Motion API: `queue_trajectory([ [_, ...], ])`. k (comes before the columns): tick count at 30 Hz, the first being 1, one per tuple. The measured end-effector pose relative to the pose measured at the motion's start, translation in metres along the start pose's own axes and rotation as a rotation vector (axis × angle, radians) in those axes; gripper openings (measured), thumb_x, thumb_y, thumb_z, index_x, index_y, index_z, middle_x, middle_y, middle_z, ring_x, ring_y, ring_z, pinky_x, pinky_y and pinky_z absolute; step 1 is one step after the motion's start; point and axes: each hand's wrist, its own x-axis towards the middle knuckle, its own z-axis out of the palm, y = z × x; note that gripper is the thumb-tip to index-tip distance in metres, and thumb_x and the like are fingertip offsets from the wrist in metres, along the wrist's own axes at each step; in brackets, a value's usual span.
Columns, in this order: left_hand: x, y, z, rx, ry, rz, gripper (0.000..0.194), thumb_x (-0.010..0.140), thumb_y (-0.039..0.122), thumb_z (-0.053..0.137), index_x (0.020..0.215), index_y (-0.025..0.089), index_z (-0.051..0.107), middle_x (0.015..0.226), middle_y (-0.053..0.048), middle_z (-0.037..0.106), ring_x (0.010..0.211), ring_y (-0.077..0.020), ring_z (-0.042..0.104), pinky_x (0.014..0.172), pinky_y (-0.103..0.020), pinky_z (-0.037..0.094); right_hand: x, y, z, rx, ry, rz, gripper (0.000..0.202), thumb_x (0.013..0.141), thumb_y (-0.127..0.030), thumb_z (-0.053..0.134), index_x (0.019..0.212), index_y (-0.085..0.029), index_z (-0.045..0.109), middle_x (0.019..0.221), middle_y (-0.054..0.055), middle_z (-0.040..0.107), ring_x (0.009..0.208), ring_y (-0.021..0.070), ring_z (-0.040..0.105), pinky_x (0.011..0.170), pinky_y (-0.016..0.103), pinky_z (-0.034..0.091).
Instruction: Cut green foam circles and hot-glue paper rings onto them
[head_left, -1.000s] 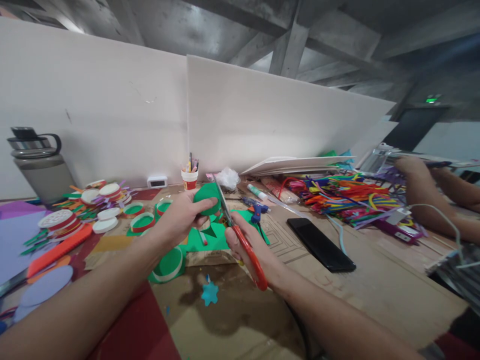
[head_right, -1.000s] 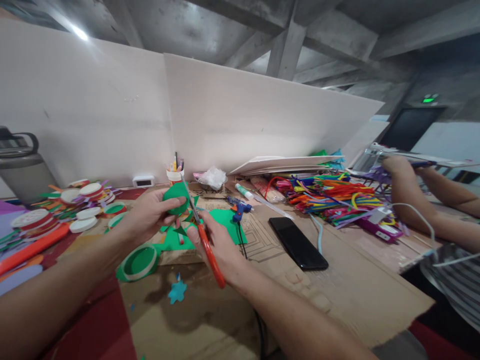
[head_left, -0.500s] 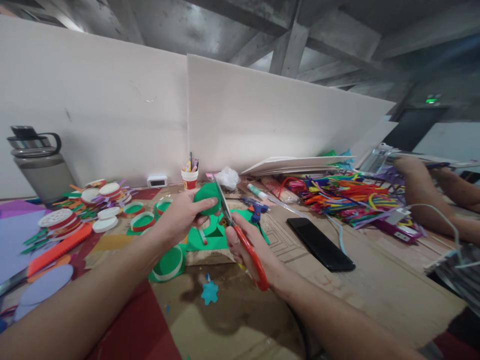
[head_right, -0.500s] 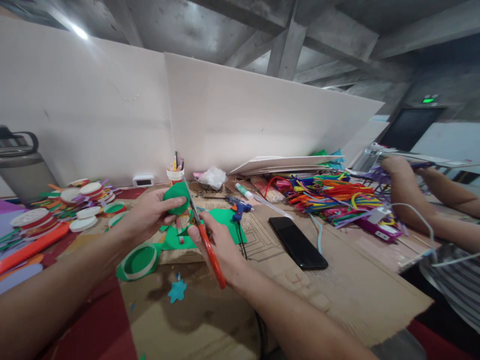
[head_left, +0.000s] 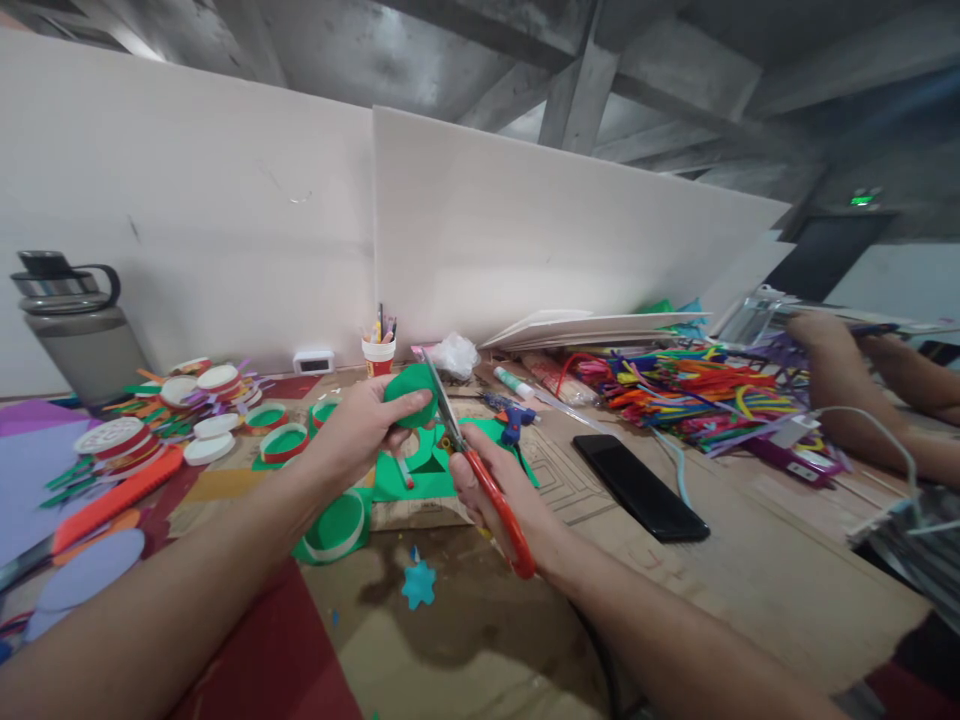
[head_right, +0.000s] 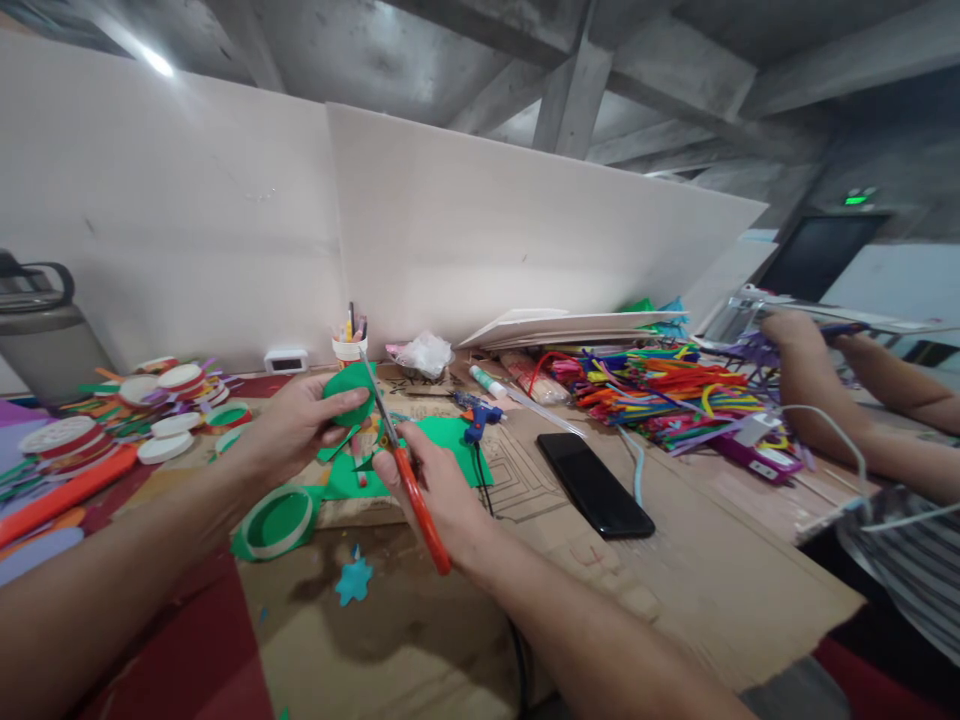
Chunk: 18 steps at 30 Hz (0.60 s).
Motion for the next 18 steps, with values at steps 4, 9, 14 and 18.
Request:
queue_trajectory([
  [4, -0.0005, -0.002, 0.0015, 0.056, -0.011, -0.006, 0.025, 0.074, 0.036, 0.069, 0.07, 0.016, 0.054, 0.051, 0.005, 0.046, 0.04, -0.0044, 0.033, 0.039, -0.019, 0.023, -0.001, -0.0024, 0.0018, 0.027, -0.013, -0.024, 0.034, 0.087, -0.054, 0.05, 0.099, -0.023, 0.049, 0.059, -0.007, 0.034, 0.049, 0.0094, 0.033, 0.045, 0.022, 0.032],
  [9, -0.0001, -0.003, 0.0012, 0.089, -0.009, -0.007, 0.025, 0.074, 0.038, 0.068, 0.073, 0.016, 0.056, 0.053, 0.003, 0.051, 0.039, -0.0043, 0.034, 0.04, -0.019, 0.024, -0.002, -0.0035, 0.0013, 0.013, -0.015, -0.005, 0.033, 0.089, -0.054, 0.047, 0.1, -0.023, 0.049, 0.06, -0.006, 0.036, 0.049, 0.0098, 0.034, 0.046, 0.022, 0.032],
  [14, -0.0005, -0.0009, 0.001, 0.098, -0.01, -0.012, 0.024, 0.075, 0.036, 0.068, 0.072, 0.016, 0.055, 0.055, 0.002, 0.054, 0.04, -0.0042, 0.036, 0.04, -0.019, 0.025, -0.0004, -0.001, -0.0025, -0.019, -0.014, -0.039, 0.029, 0.088, -0.052, 0.05, 0.091, -0.023, 0.047, 0.062, -0.006, 0.035, 0.051, 0.0097, 0.034, 0.047, 0.022, 0.032],
  [18, -0.0006, -0.0005, 0.0003, 0.099, -0.003, -0.01, 0.026, 0.073, 0.037, 0.069, 0.07, 0.016, 0.054, 0.055, 0.003, 0.053, 0.04, -0.0043, 0.036, 0.04, -0.019, 0.025, 0.0, 0.0021, -0.0024, -0.011, 0.0, -0.023, 0.029, 0.087, -0.052, 0.052, 0.089, -0.024, 0.047, 0.063, -0.006, 0.034, 0.051, 0.0096, 0.034, 0.046, 0.022, 0.031],
])
